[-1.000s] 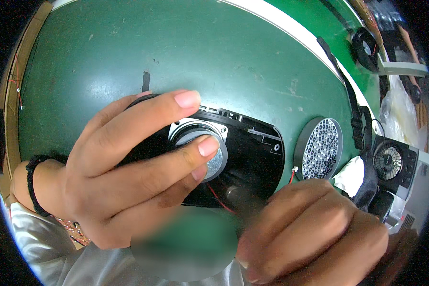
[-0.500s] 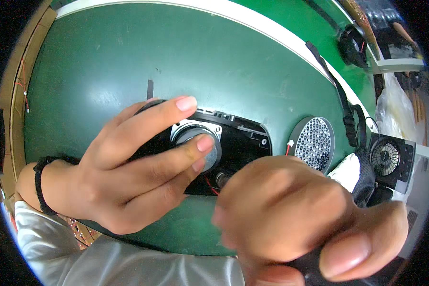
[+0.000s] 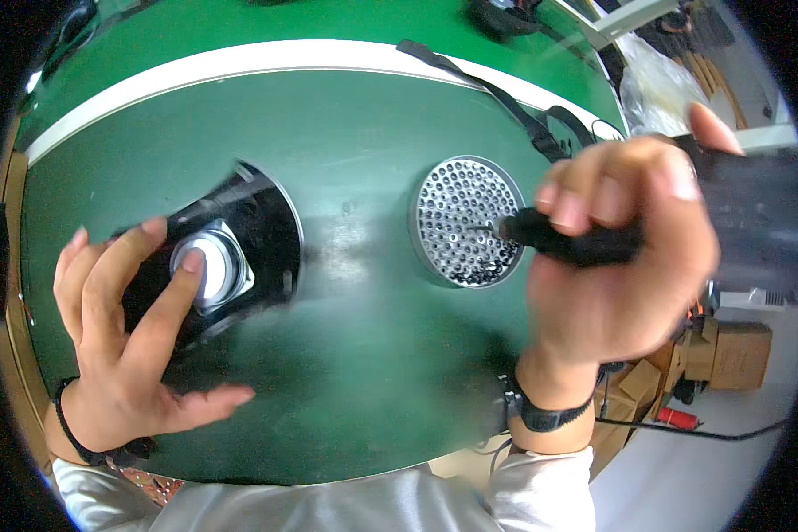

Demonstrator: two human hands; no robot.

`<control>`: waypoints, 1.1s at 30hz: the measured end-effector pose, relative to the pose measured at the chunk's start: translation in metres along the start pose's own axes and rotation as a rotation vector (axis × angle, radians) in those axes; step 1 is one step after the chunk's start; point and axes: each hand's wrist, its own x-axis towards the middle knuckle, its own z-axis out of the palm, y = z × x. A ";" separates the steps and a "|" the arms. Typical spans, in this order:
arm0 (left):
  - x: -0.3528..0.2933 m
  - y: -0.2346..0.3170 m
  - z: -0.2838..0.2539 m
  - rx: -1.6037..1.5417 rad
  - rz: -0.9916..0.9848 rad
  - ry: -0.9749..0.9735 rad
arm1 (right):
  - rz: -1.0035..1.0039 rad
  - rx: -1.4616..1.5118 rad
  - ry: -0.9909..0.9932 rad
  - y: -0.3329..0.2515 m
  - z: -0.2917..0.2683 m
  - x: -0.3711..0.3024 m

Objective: Assembling and screwing components into a plastic electronic housing on an assembly line.

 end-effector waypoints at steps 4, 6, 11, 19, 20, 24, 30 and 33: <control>0.011 -0.009 0.011 0.093 0.091 0.035 | -0.017 -0.082 -0.030 0.015 -0.005 -0.009; 0.011 -0.011 0.012 -0.116 0.075 -0.012 | 0.000 -0.042 -0.028 0.019 -0.005 -0.010; 0.012 -0.006 0.013 -0.258 0.076 0.019 | 0.024 -0.039 0.002 0.026 -0.002 -0.014; 0.017 -0.011 0.011 -0.237 0.107 -0.012 | 0.028 0.009 -0.055 0.031 -0.004 -0.013; 0.016 -0.012 0.011 -0.232 0.113 -0.004 | 0.039 0.038 -0.073 0.031 -0.004 -0.012; 0.010 -0.017 0.015 -0.248 0.135 0.066 | 0.035 0.035 -0.113 0.035 0.000 -0.012; 0.008 -0.023 0.040 -0.250 0.185 0.273 | 0.051 0.063 -0.105 0.006 -0.021 -0.006; 0.009 -0.025 0.043 -0.287 0.196 0.357 | 0.037 0.240 -0.117 -0.034 -0.027 0.006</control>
